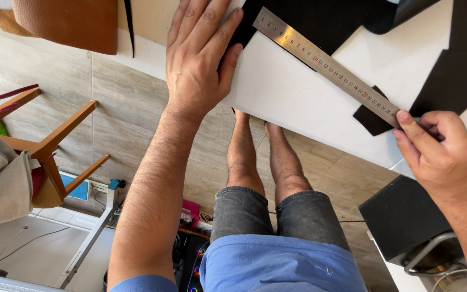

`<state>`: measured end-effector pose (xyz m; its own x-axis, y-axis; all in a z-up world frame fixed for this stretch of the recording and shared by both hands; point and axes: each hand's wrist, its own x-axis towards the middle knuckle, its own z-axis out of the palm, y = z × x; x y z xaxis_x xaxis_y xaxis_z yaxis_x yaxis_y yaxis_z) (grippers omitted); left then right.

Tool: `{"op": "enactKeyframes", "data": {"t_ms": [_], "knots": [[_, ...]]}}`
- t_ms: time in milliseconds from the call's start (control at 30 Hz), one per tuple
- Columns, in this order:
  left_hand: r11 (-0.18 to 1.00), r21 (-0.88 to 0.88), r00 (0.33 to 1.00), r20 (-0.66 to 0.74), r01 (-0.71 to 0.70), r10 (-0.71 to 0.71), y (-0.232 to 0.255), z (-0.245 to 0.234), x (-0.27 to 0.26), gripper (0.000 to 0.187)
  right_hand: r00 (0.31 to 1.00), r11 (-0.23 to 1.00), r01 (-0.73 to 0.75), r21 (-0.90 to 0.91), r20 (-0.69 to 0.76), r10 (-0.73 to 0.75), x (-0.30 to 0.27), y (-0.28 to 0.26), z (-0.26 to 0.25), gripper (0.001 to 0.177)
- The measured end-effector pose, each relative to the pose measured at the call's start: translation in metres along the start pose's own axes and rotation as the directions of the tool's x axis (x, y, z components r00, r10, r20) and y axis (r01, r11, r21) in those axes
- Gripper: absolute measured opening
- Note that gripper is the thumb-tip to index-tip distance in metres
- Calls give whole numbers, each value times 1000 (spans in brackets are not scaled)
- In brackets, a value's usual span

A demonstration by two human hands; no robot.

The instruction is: Sewing leather pieces together and cutting leather to size using scissors and a ruler.

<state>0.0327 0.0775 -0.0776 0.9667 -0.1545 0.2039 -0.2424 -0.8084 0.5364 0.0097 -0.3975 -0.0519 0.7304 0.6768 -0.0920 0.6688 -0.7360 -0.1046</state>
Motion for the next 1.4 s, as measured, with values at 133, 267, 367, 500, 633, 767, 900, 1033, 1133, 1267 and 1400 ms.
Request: {"op": "enactKeyframes", "data": {"t_ms": [133, 267, 367, 500, 633, 767, 900, 1033, 1133, 1267, 1400], "knots": [[1000, -9, 1000, -6, -9, 9, 0, -1, 0, 29, 1000, 1000, 10, 22, -11, -10, -1, 0, 2, 22], [1000, -6, 1000, 1, 2, -2, 1, -1, -1, 30, 1000, 999, 19, 26, -10, -19, -2, 2, 3, 25], [1000, -20, 1000, -7, -16, 16, 1, -2, 2, 30, 1000, 999, 13, 38, -2, -13, 0, 1, 1, 25], [1000, -23, 1000, -7, -15, 15, 1, -2, 1, 30, 999, 998, 27, 59, -25, -25, 1, 1, 3, 26], [1000, -12, 1000, 5, -4, 4, 1, -2, 2, 30, 999, 998, 26, 64, -32, -24, 0, 2, 5, 26], [1000, -7, 1000, 8, 4, -4, 2, -1, 1, 31, 1000, 998, 21, 63, -24, -20, 0, 2, 5, 27], [1000, 6, 1000, 2, 0, 0, 4, 0, 1, 31, 999, 999, 23, 44, -40, -21, 2, 0, 5, 23], [994, 103, 996, -80, -34, 42, 16, 0, 2, 36, 999, 1000, 13, 22, -50, -12, 0, -1, 6, 22], [983, 182, 987, -159, -4, 34, 28, 13, 1, 41, 998, 1000, 5, 18, -60, -4, 3, -3, 5, 19], [979, 117, 978, -146, 169, -152, 58, 44, -1, 56, 999, 1000, -3, 9, -42, 4, 4, -5, 1, 18], [969, 66, 944, -247, 239, -216, 77, 52, 6, 41, 999, 1000, 4, -13, -47, -5, 0, -4, -3, 20]]}}
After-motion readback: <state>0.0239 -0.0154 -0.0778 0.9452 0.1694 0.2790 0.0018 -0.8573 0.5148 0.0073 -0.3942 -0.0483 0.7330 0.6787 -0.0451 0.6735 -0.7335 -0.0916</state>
